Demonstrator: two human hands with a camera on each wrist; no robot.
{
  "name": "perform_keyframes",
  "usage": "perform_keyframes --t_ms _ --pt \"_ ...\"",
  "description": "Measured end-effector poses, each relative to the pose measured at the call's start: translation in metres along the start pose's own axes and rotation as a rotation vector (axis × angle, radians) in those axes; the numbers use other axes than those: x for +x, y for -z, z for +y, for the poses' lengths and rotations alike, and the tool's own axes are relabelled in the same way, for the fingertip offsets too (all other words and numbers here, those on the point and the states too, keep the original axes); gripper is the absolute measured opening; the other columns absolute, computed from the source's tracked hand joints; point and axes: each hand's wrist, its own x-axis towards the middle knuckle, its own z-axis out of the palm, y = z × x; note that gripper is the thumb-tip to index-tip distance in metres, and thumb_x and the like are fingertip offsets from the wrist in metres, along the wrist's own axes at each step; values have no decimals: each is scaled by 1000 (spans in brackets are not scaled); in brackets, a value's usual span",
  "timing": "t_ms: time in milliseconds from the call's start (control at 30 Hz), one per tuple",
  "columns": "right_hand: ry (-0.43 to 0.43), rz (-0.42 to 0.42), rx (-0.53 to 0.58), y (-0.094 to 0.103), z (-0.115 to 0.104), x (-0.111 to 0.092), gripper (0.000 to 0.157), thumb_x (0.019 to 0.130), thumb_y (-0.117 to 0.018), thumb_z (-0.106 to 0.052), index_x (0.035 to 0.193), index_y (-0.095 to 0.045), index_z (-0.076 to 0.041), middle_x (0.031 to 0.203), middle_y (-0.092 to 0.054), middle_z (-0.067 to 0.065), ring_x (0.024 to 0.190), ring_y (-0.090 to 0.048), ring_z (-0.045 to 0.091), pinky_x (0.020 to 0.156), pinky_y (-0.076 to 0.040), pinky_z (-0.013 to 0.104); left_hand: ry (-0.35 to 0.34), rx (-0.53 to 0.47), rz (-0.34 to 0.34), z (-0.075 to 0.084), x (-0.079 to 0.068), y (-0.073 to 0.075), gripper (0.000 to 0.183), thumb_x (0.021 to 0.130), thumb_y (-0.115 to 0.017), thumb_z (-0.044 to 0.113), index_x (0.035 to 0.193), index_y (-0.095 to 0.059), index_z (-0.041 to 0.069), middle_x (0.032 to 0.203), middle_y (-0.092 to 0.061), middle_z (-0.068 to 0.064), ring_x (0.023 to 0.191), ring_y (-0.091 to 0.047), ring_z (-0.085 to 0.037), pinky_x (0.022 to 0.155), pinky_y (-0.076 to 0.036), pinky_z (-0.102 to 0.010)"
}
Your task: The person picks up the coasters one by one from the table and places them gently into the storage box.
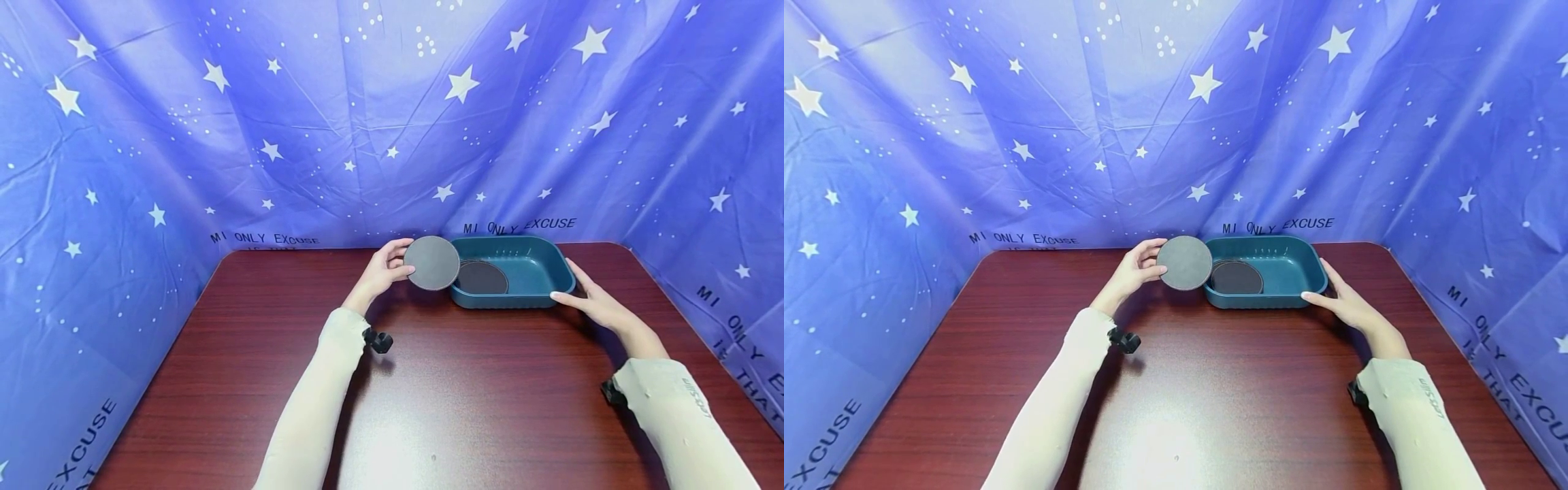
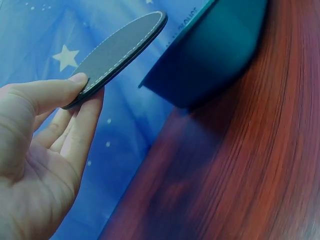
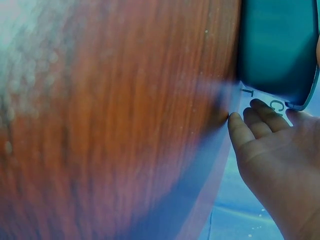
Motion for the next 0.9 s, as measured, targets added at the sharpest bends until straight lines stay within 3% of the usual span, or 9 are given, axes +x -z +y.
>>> perform_keyframes --t_ms 233,500,700,900 --pt "10 5 18 0 1 1 96 99 -62 -26 159 12 -12 165 4 26 149 -2 51 116 -8 76 -2 -17 27 1 13 -20 62 88 -64 -13 145 -44 -1 134 -56 -32 85 -63 -4 79 -63 -31" --pt "14 5 19 -1 1 1 96 99 -62 -26 159 12 -11 166 5 25 149 -2 51 116 -8 75 59 -25 42 -2 24 -42 61 88 -64 -12 145 -46 0 133 -57 -30 87 -63 -7 90 -60 -49" --pt "14 2 25 -1 1 1 97 99 -62 -25 159 13 -12 166 6 24 149 -2 50 116 -8 74 101 1 101 -3 30 -60 57 88 -66 -10 141 -50 2 132 -61 -26 95 -66 -18 85 -63 -40" --pt "7 9 14 -1 1 1 96 99 -62 -26 159 12 -13 166 5 24 149 -4 51 117 -10 74 119 116 167 1 34 -77 50 87 -71 -5 134 -56 3 126 -67 -20 100 -69 -27 78 -64 -33"
